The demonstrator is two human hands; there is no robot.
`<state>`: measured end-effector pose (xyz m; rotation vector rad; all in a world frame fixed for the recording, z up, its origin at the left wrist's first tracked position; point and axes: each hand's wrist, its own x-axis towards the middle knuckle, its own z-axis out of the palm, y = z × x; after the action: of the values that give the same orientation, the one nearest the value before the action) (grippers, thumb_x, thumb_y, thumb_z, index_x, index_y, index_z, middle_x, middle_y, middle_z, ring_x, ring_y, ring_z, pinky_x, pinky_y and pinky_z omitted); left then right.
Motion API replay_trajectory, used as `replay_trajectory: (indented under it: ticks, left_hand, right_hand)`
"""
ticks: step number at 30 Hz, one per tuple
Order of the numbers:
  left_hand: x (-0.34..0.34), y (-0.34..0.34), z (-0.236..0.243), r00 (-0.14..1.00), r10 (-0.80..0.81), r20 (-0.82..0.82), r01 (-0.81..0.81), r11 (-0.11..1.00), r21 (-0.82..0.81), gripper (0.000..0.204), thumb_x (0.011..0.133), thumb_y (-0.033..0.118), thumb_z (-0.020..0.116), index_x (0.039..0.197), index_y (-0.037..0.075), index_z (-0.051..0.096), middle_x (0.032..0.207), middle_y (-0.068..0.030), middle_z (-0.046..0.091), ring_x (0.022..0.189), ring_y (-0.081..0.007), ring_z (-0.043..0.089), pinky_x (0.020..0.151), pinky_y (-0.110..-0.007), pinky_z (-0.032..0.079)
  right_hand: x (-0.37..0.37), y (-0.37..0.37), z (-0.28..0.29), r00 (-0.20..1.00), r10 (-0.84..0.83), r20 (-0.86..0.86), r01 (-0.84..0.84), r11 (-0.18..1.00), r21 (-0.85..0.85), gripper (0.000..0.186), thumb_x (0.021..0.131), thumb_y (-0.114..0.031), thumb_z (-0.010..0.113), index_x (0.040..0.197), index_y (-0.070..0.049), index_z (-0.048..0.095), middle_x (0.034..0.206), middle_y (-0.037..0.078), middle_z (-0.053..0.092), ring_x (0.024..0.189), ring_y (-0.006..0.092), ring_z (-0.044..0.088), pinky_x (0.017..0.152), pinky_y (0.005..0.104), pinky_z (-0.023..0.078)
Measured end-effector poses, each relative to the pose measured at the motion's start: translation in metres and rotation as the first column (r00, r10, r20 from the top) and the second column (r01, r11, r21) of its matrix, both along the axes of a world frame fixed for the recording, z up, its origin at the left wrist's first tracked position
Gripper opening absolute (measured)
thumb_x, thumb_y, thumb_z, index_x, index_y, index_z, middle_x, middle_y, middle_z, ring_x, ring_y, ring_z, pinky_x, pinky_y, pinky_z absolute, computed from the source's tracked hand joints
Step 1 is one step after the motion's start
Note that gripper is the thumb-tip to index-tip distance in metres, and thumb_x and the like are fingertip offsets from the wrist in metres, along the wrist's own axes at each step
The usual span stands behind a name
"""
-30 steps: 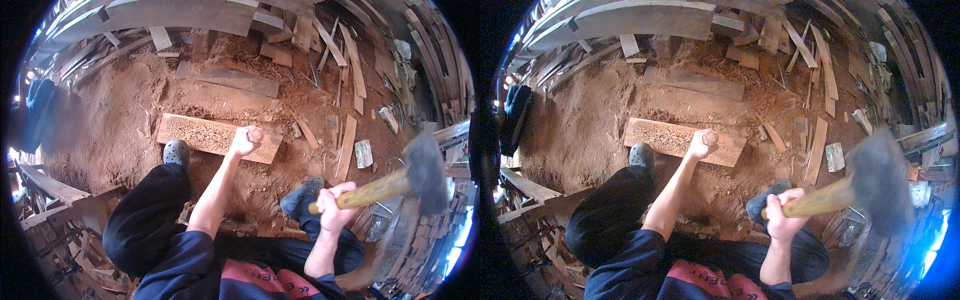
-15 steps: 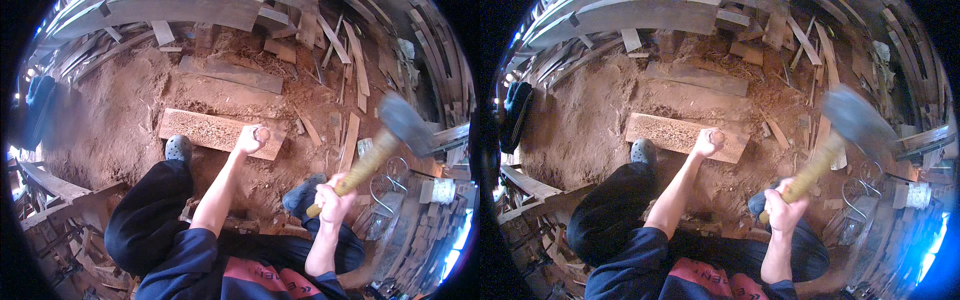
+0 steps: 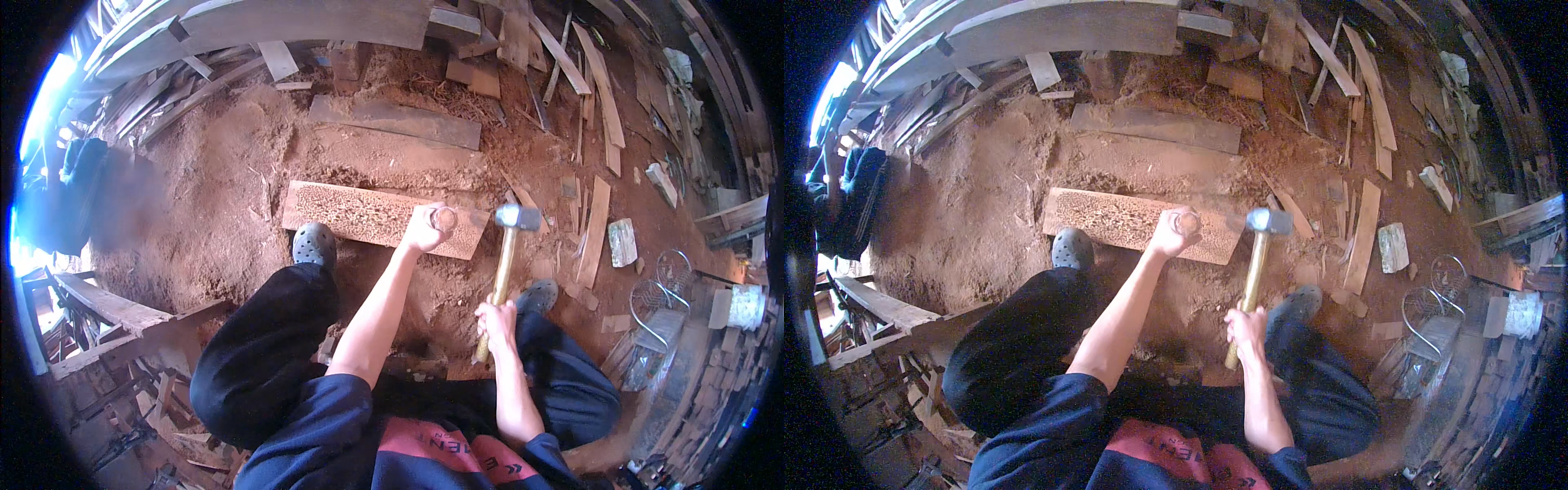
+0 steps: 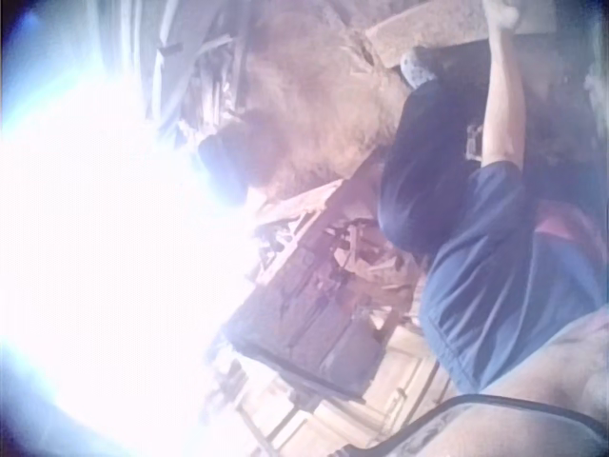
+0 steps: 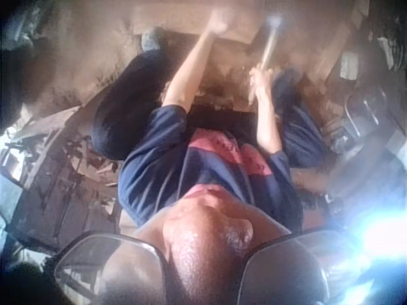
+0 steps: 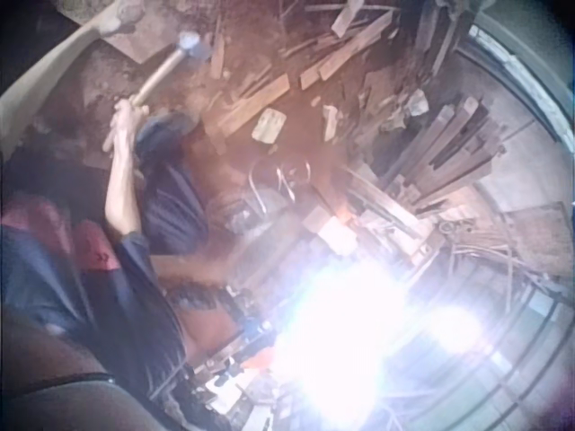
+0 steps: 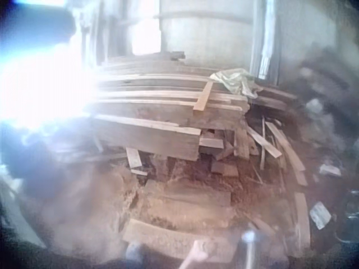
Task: The person sits on the floor and repeatedly strikes a chisel with a hammer to carve a rectangular wooden plank. Wood shavings accumulate around the plank as the person continues the carving action.
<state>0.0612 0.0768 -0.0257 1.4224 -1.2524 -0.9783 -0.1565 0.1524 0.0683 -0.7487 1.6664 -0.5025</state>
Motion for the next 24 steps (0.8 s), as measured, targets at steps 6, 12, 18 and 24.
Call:
replay_trajectory:
  ticks: [6, 12, 18, 24]
  left_hand:
    - [0.014, -0.011, -0.005, 0.965, 0.068, -0.255, -0.112, 0.98, -0.162, 0.02, 0.056, 0.003, 0.07, 0.071, 0.005, 0.057, 0.067, -0.0055, 0.059, 0.066, -0.016, 0.057, 0.063, -0.031, 0.046]
    - [0.062, -0.004, -0.021, 0.615, 0.226, -0.756, -0.331, 0.944, 0.013, 0.025, 0.054, -0.01, 0.066, 0.067, 0.007, 0.054, 0.062, -0.0053, 0.057, 0.058, -0.0183, 0.057, 0.055, -0.032, 0.047]
    - [-0.039, -0.012, 0.05, 0.92, -0.328, 0.216, 0.368, 0.911, -0.185, 0.022, 0.054, 0.018, 0.067, 0.073, 0.009, 0.06, 0.064, -0.0095, 0.059, 0.064, -0.0305, 0.06, 0.061, -0.04, 0.05]
    - [-0.109, 0.004, 0.087, 0.879, -0.434, 0.196, 0.472, 0.85, -0.235, 0.022, 0.055, 0.014, 0.064, 0.074, 0.008, 0.056, 0.068, -0.0132, 0.059, 0.069, -0.0339, 0.06, 0.061, -0.042, 0.048]
  right_hand:
    - [-0.046, 0.036, -0.109, 0.895, 0.187, -0.404, -0.191, 0.981, 0.032, 0.017, 0.068, -0.007, 0.057, 0.079, 0.006, 0.056, 0.065, 0.016, 0.06, 0.06, 0.029, 0.061, 0.054, 0.04, 0.048]
    - [-0.035, 0.021, -0.094, 0.671, 0.452, -0.588, -0.428, 0.883, 0.19, 0.019, 0.069, -0.009, 0.057, 0.079, 0.008, 0.058, 0.068, 0.021, 0.062, 0.067, 0.0336, 0.064, 0.058, 0.0416, 0.049]
    - [-0.041, 0.018, -0.102, 0.915, 0.34, -0.216, -0.264, 0.912, 0.315, 0.008, 0.063, -0.002, 0.056, 0.063, 0.006, 0.057, 0.053, 0.017, 0.056, 0.039, 0.0234, 0.055, 0.035, 0.0354, 0.043]
    - [-0.037, 0.019, -0.095, 0.908, 0.376, -0.183, -0.33, 0.914, 0.236, 0.017, 0.061, -0.003, 0.058, 0.046, 0.004, 0.051, 0.044, 0.014, 0.052, 0.034, 0.0224, 0.052, 0.035, 0.0346, 0.044]
